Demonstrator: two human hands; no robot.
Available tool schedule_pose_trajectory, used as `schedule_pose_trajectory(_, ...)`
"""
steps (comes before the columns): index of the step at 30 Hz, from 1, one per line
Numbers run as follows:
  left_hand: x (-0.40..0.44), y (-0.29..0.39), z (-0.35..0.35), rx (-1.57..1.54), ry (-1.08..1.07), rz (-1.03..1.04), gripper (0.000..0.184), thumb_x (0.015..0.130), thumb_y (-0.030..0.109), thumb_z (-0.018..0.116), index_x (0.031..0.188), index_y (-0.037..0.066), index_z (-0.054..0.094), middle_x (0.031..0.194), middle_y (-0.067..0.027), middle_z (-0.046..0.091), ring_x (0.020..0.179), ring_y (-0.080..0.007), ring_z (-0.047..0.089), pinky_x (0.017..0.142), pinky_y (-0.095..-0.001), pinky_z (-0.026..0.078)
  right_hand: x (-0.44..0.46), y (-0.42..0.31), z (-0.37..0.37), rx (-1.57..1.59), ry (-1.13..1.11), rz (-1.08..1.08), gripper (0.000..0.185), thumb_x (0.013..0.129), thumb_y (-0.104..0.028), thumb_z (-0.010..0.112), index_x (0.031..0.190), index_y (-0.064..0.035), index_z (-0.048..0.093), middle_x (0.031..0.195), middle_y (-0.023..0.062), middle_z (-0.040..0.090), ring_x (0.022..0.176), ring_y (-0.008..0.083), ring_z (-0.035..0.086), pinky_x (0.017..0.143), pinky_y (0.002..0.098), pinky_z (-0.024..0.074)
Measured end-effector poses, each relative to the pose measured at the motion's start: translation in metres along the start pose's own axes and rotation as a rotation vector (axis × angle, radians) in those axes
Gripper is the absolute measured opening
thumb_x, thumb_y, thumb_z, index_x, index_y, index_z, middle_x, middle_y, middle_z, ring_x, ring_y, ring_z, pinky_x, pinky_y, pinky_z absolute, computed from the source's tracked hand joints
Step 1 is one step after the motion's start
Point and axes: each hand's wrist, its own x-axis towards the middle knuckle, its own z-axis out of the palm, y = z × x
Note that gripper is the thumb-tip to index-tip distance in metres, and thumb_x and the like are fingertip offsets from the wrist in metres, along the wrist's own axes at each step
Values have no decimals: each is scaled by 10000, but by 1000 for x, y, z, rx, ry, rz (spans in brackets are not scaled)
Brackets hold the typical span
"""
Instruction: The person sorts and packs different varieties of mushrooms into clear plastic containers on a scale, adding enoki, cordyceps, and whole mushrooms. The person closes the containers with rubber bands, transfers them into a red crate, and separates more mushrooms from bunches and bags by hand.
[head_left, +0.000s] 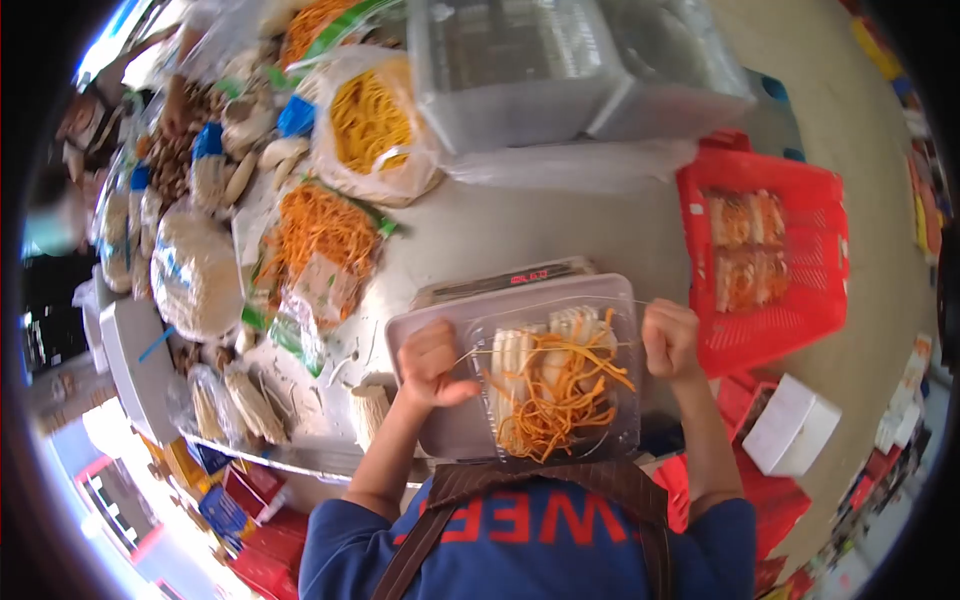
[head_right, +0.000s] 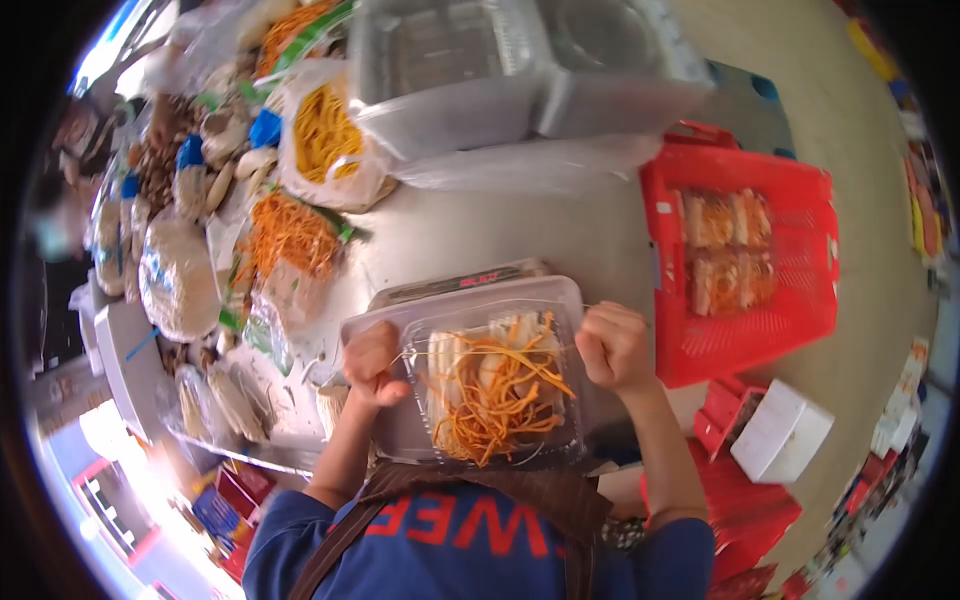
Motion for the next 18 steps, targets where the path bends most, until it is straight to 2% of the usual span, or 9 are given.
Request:
schedule_pose_trajectory(4, -9, 5, 15, 124, 199, -344, 631, 746, 532, 612, 471, 43, 325, 447, -28, 293, 422, -148, 307, 413, -289, 234, 4, 0, 16, -198, 153, 198, 295, 828, -196, 506, 600, -10, 490, 523, 146, 439, 508, 353, 460, 496, 382, 382)
schedule_pose_trajectory(6, -12, 6, 7, 125, 118, -394, 560, 764, 433, 615, 479, 33, 346, 457, -31, 305, 425, -134, 297, 412, -290, 227, 9, 2, 11, -130, 15, 529, 351, 880, -294, 466, 704, -10, 573, 583, 136, 522, 556, 292, 539, 527, 361, 406)
schedule_pose_trajectory(8, -21, 34, 11, 158, 201, -624, 431, 731, 295, 589, 491, 27, 351, 466, -21, 296, 435, -117, 284, 413, -287, 218, -13, -25, 5, 35, -5, 727, 378, 888, -344, 450, 767, -18, 599, 609, 126, 557, 585, 245, 567, 535, 351, 411)
schedule_pose_trajectory(10, -61, 43, 21, 275, 446, -541, 343, 664, 192, 569, 501, 29, 315, 477, -9, 271, 445, -93, 256, 407, -278, 201, -46, -53, 7, 255, -33, 1051, 410, 887, -405, 462, 940, -35, 632, 698, 111, 631, 694, 141, 602, 600, 319, 448)
schedule_pose_trajectory(12, -91, 47, 26, -66, 488, -519, 434, 738, 401, 605, 703, -5, 457, 730, -44, 444, 672, -117, 421, 592, -258, 349, -66, -69, 20, 287, 41, 829, 550, 804, -424, 590, 1164, -14, 520, 996, 206, 598, 945, 227, 586, 811, 319, 446)
schedule_pose_trajectory(13, -71, 66, 47, 119, 535, -551, 639, 735, 543, 583, 979, -26, 422, 997, -93, 413, 913, -181, 432, 779, -301, 375, -68, -63, 37, 183, 137, 428, 721, 754, -450, 633, 1286, -26, 392, 1250, 244, 427, 1164, 304, 428, 952, 360, 339)
schedule_pose_trajectory(14, -66, 65, 48, 63, 512, -615, 708, 739, 565, 557, 1079, -28, 372, 1053, -108, 397, 991, -212, 413, 844, -342, 353, -62, -67, 44, 294, 5, 432, 823, 745, -321, 683, 1343, 29, 240, 1398, 217, 182, 1294, 326, 192, 1010, 359, 275)
schedule_pose_trajectory(16, -34, 75, 50, -88, 425, -653, 797, 755, 590, 512, 1202, -38, 311, 1107, -132, 398, 1104, -259, 390, 940, -403, 306, -45, -79, 15, 350, -5, 523, 908, 726, -305, 703, 1369, 13, 147, 1387, 221, 197, 1292, 305, 204, 1033, 357, 238)
schedule_pose_trajectory(18, 32, 103, 79, -40, 189, -409, 813, 775, 591, 480, 1255, -34, 277, 1196, -190, 387, 1177, -296, 361, 980, -421, 268, -47, -71, -11, 873, 331, 515, 930, 731, -257, 699, 1382, -13, 81, 1369, 196, 243, 1284, 287, 226, 1025, 371, 253)
